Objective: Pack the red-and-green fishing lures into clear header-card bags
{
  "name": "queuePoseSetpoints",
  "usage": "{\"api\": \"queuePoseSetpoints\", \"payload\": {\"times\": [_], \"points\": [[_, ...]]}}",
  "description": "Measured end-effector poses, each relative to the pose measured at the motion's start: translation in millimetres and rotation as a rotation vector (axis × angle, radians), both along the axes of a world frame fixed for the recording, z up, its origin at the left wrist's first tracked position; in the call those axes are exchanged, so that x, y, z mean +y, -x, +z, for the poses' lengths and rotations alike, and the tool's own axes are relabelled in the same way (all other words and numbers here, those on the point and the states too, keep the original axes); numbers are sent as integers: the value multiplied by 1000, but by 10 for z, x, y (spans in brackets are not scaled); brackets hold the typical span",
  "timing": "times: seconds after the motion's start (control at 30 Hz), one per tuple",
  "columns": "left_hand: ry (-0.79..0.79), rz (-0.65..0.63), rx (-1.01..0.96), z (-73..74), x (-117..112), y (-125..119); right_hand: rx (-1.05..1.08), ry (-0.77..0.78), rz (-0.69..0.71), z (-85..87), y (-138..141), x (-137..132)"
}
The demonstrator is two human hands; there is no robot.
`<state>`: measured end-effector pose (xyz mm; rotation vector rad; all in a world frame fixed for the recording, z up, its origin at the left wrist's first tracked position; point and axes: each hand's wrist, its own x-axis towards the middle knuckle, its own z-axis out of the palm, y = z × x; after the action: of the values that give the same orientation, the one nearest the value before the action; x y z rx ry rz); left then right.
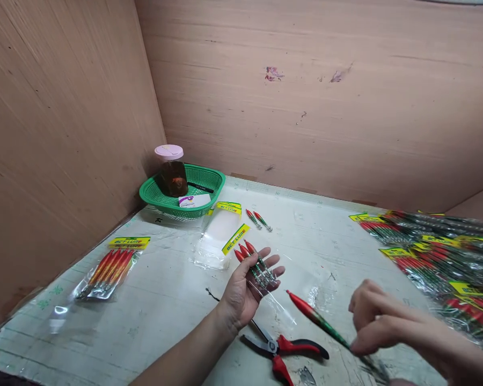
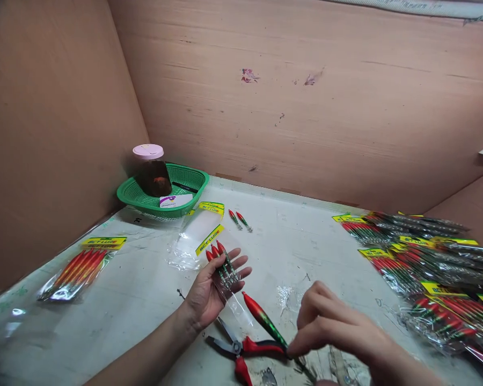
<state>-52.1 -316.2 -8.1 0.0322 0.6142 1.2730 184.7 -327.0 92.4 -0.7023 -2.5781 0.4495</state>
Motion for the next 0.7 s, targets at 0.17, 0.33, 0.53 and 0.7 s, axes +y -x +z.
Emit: {"api": "queuePoseSetpoints", "payload": {"times": [0.17,0.33,0.53,0.7], "points": [[5,-59,42,-7,-17,-12,-128,-168,-74,-339,343,-1],[-12,-89,56,-9,-36,-44,78,-462,-240,-608,607,105],[-10,-85,66,4,-51,-60,199,-554,-368,-671,784,117],[19,-62,28,29,-43,-46,185,-471,-325,-610,779,151]]}}
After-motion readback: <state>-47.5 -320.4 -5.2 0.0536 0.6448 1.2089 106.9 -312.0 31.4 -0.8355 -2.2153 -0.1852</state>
